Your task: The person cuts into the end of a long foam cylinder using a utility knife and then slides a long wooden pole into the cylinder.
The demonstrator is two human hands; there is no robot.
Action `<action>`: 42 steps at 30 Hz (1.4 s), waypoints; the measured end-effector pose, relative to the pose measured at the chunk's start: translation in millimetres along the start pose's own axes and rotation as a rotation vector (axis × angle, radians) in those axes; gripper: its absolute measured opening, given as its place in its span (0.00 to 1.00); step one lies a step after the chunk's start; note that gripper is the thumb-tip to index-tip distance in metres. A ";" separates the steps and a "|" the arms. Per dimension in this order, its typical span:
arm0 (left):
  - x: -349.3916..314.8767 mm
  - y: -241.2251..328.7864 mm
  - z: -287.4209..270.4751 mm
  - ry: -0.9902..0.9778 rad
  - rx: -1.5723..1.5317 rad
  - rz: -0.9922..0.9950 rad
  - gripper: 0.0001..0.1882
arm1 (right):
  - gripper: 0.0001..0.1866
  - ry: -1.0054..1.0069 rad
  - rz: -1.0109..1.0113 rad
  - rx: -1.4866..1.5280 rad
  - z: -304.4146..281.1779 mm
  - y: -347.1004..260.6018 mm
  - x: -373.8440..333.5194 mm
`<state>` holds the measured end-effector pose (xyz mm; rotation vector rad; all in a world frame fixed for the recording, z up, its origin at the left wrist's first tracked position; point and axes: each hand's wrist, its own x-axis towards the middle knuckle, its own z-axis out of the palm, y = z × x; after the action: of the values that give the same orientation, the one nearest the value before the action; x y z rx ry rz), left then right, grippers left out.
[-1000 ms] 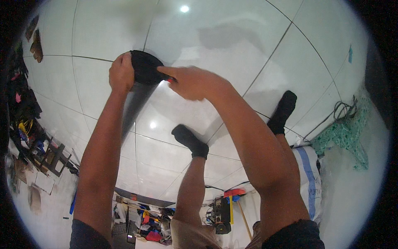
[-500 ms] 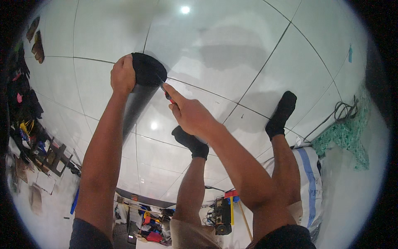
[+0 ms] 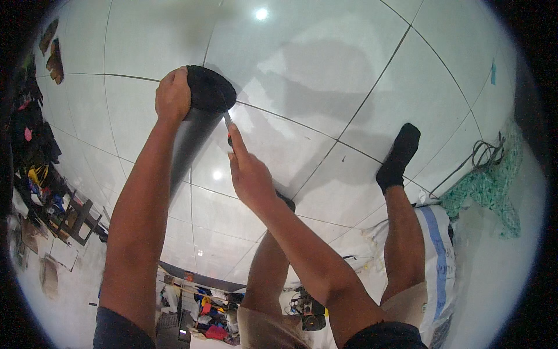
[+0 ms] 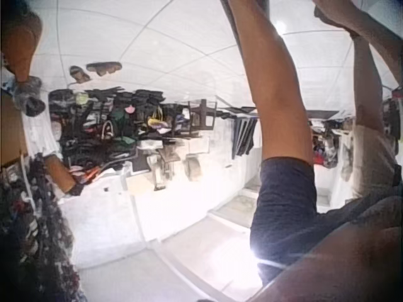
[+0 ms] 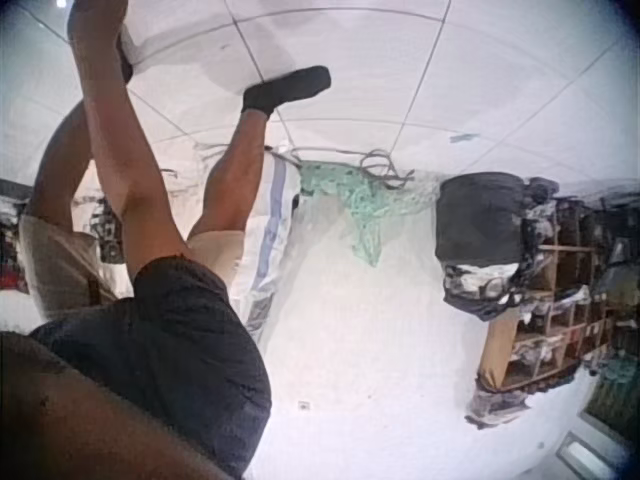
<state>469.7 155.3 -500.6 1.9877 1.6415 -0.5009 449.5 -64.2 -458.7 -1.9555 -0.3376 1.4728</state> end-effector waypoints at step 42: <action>-701.7 -106.2 -126.2 0.038 -1.108 -0.485 0.19 | 0.14 -0.390 -0.355 -0.230 -263.0 -320.1 -420.5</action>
<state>219.7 -309.5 -9.7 0.7965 1.8196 0.2808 609.6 -151.9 102.7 -1.6507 -1.0105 1.6191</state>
